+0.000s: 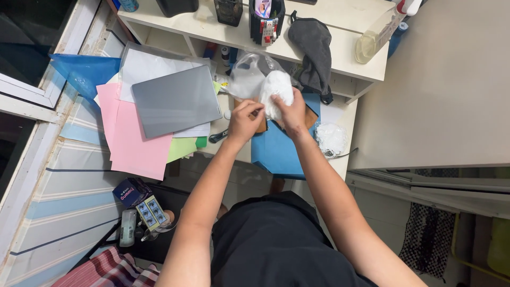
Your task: The person is sorting through the contents of a small pouch and organizing various items on a cluttered desk, including papers and a watch.
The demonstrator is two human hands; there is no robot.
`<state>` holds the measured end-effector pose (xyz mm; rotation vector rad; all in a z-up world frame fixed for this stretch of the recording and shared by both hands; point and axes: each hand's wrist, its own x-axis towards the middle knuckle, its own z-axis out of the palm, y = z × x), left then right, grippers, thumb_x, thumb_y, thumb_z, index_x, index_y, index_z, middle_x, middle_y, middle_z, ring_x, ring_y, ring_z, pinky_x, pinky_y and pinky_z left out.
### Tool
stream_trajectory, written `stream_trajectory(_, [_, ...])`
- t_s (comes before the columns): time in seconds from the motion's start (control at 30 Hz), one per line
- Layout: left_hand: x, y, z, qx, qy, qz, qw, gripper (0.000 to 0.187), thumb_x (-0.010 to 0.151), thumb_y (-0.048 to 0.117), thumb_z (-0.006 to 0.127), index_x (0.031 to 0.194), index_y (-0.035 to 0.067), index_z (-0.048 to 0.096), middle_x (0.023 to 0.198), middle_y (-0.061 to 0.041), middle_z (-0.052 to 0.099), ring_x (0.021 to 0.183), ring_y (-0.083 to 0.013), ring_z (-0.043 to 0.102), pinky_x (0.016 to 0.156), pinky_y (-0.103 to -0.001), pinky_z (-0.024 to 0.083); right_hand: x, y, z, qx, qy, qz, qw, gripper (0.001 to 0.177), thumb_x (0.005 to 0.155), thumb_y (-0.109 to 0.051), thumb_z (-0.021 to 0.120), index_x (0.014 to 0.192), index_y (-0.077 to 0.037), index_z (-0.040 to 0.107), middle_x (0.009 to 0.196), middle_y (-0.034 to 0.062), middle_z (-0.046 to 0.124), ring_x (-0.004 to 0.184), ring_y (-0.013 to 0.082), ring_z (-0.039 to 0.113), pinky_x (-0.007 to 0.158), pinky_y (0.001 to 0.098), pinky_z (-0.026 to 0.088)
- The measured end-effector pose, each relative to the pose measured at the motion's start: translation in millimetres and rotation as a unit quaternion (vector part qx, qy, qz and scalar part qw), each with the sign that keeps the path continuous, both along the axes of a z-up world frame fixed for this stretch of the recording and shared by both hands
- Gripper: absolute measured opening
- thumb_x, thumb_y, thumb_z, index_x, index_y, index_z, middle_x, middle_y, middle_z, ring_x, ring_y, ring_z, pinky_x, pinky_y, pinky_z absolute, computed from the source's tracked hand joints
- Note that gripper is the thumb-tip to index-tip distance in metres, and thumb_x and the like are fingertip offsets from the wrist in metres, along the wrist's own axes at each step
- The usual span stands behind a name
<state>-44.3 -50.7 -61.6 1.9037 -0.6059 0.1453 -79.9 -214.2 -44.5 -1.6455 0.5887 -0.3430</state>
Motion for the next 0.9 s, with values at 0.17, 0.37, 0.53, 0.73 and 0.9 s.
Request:
stream_trajectory(0.17, [-8.5, 7.7, 0.8, 0.001, 0.014, 0.021, 1.0, 0.02, 0.087, 0.003, 0.076, 0.104, 0.013, 0.077, 0.094, -0.001, 0.072, 0.078, -0.0161, 0.072, 0.074, -0.029, 0.058, -3.1, 2.4, -1.0, 0.124, -0.062, 0.021, 0.99, 0.059, 0.09, -0.025, 0.085, 0.138, -0.003, 0.057, 0.114, 0.0186, 0.071, 0.108, 0.0287, 0.068, 0.085, 0.0422, 0.06])
stream_trajectory(0.37, [-18.0, -1.4, 3.1, 0.065, -0.056, -0.014, 0.996, 0.021, 0.085, 0.013, 0.079, 0.105, 0.019, 0.077, 0.092, 0.002, 0.071, 0.084, -0.0183, 0.072, 0.081, -0.032, 0.057, -15.3, 28.8, 39.6, 0.079, -0.058, 0.141, 0.985, 0.063, 0.105, -0.012, 0.061, 0.158, -0.001, 0.03, 0.151, 0.0336, 0.047, 0.142, 0.0479, 0.043, 0.115, 0.0626, 0.04])
stream_trajectory(0.53, [-23.7, 2.3, 15.1, 0.087, -0.058, -0.015, 0.994, 0.017, 0.094, 0.033, 0.074, 0.107, 0.024, 0.077, 0.092, 0.006, 0.071, 0.09, -0.0171, 0.069, 0.091, -0.034, 0.051, -21.5, 9.2, 8.5, 0.345, -0.127, 0.162, 0.916, 0.062, 0.098, -0.016, 0.053, 0.158, -0.016, 0.037, 0.154, 0.0132, 0.051, 0.141, 0.0305, 0.048, 0.118, 0.0493, 0.036])
stream_trajectory(0.73, [-22.3, 2.9, 24.5, 0.104, -0.07, -0.078, 0.989, 0.019, 0.093, 0.019, 0.067, 0.108, 0.017, 0.079, 0.099, -0.004, 0.075, 0.098, -0.0266, 0.069, 0.09, -0.041, 0.052, -10.1, 3.1, -9.3, 0.257, -0.126, 0.145, 0.947, 0.071, 0.093, -0.025, 0.078, 0.155, -0.016, 0.045, 0.138, 0.0154, 0.062, 0.121, 0.0266, 0.062, 0.098, 0.0456, 0.055])
stream_trajectory(0.9, [16.0, 27.6, 37.0, -0.001, -0.171, 0.163, 0.972, 0.054, 0.081, 0.045, 0.079, 0.129, 0.023, 0.069, 0.127, -0.002, 0.068, 0.115, -0.0256, 0.063, 0.098, -0.041, 0.045, -9.7, -17.4, -9.3, 0.277, -0.104, 0.093, 0.951, 0.057, 0.095, -0.016, 0.079, 0.147, -0.011, 0.056, 0.133, 0.0176, 0.067, 0.119, 0.0285, 0.066, 0.096, 0.0479, 0.057])
